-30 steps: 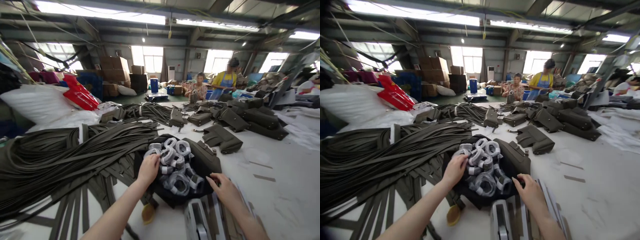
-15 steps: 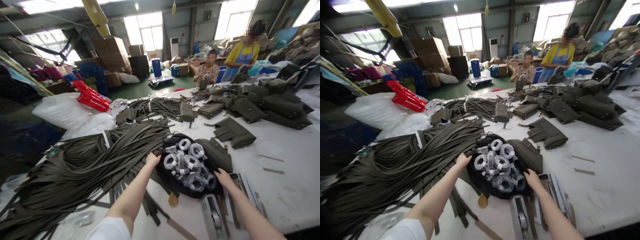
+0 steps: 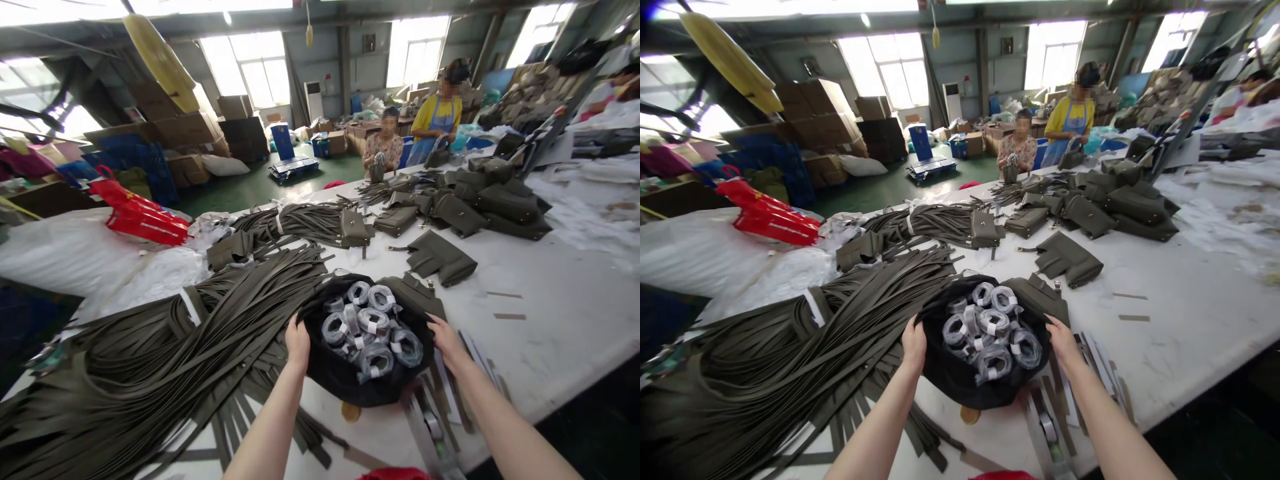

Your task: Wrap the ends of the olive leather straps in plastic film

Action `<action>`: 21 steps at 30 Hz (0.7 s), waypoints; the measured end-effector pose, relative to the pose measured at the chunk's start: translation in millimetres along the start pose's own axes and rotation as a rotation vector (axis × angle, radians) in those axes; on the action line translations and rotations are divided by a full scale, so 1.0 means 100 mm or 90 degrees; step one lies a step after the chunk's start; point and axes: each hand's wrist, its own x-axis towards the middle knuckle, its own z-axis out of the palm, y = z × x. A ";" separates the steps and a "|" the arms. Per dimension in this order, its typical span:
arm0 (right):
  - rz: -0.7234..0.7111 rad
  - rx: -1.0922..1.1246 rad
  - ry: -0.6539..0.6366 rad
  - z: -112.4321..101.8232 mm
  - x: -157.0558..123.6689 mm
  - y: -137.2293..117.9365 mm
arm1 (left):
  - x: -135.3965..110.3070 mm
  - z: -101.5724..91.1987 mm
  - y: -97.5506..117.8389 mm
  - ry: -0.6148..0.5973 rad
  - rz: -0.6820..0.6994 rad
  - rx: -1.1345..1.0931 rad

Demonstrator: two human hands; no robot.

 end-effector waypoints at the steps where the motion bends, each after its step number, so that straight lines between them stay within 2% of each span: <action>1: 0.007 0.036 0.006 0.00 -0.01 -0.05 | 0.00 -0.02 0.00 0.001 0.006 -0.006; 7: 0.018 0.206 -0.018 0.03 -0.15 -0.51 | 0.02 0.00 0.08 0.003 0.018 -0.029; 13: 0.024 0.357 -0.076 0.04 -0.35 -1.08 | 0.05 0.08 0.44 0.027 0.067 -0.046; 15: 0.010 0.378 -0.088 0.03 -0.38 -1.24 | 0.03 0.06 0.65 0.038 0.097 -0.081; 17: 0.000 0.387 -0.092 0.01 -0.44 -1.40 | -0.04 0.02 0.96 0.031 0.117 -0.147; 20: -0.034 0.419 -0.090 -0.08 -0.63 -1.67 | -0.28 -0.08 1.55 -0.007 0.141 -0.226; 21: -0.055 0.440 -0.089 -0.13 -0.73 -1.76 | -0.39 -0.12 1.76 0.008 0.152 -0.229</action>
